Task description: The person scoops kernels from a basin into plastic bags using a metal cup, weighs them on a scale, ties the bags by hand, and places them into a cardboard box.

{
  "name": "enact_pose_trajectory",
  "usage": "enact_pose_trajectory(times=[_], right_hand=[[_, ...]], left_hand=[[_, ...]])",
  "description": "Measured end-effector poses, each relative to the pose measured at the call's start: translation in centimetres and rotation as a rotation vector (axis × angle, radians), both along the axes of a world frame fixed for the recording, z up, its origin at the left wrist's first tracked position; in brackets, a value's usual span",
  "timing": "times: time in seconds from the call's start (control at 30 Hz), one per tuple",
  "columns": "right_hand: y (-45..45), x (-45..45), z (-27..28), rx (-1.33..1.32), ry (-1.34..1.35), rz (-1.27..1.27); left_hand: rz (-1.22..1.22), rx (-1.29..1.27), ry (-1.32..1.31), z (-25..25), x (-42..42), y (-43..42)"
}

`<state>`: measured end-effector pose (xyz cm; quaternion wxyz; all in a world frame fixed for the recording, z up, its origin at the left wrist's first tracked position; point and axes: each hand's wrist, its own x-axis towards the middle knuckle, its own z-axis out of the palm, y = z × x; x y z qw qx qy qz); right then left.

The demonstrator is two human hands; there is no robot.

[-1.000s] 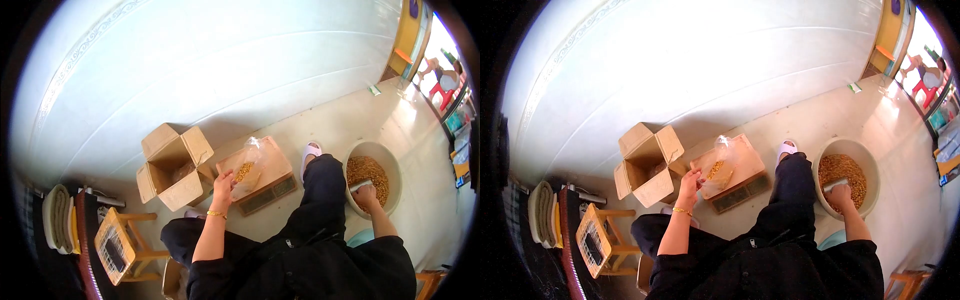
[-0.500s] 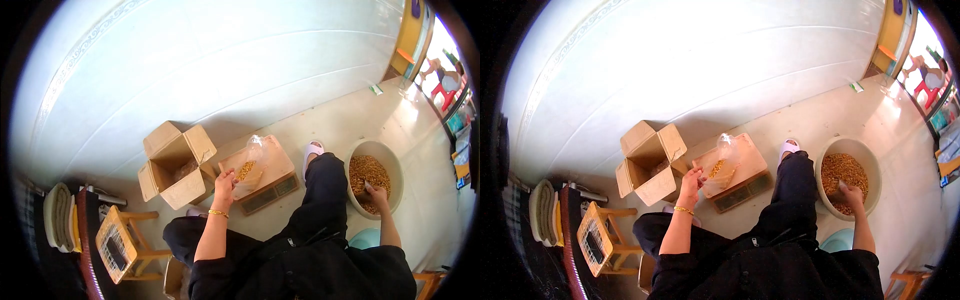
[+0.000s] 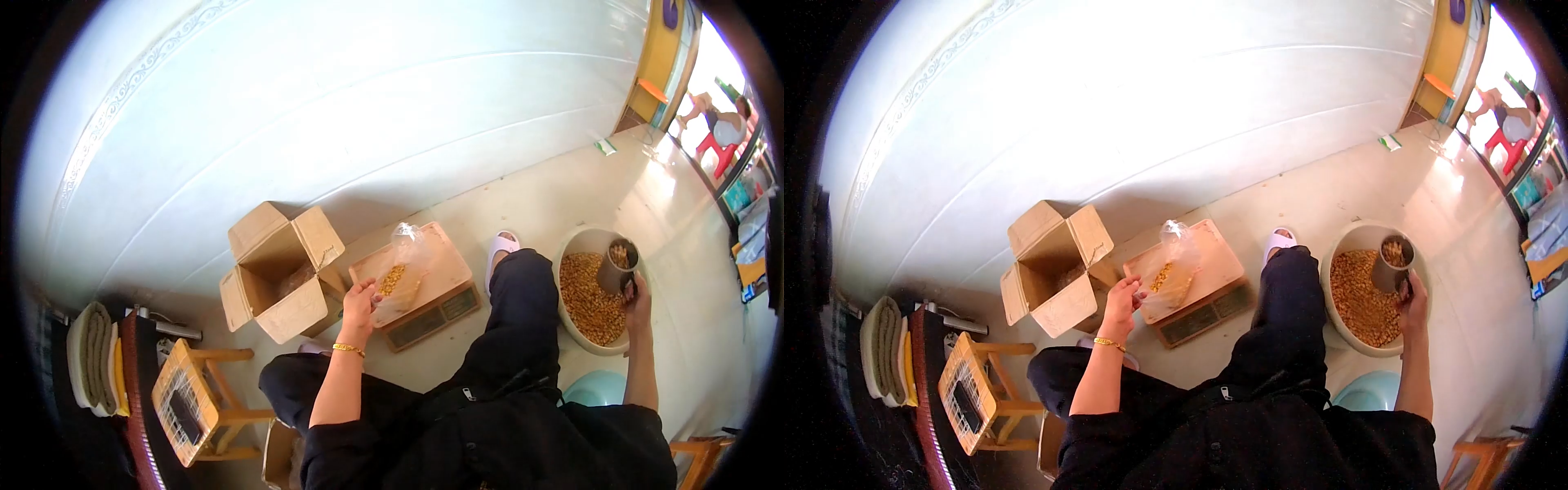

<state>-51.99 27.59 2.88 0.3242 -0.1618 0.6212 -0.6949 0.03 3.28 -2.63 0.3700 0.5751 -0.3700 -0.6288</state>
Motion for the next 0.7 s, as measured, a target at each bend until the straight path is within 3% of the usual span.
enact_pose_trajectory(times=[0.2, 0.47, 0.7], right_hand=[[-6.8, 6.5, 7.3, -0.097, 0.027, 0.123], [-16.1, 16.0, 6.9, -0.066, -0.201, 0.538], [-22.2, 25.1, 4.0, 0.159, -0.356, 0.767]], left_hand=[[0.062, -0.031, 0.058, -0.2, 0.2, 0.1], [-0.019, 0.011, 0.054, -0.8, 1.1, 0.3], [0.005, 0.035, 0.158, -1.2, 1.0, 0.3]])
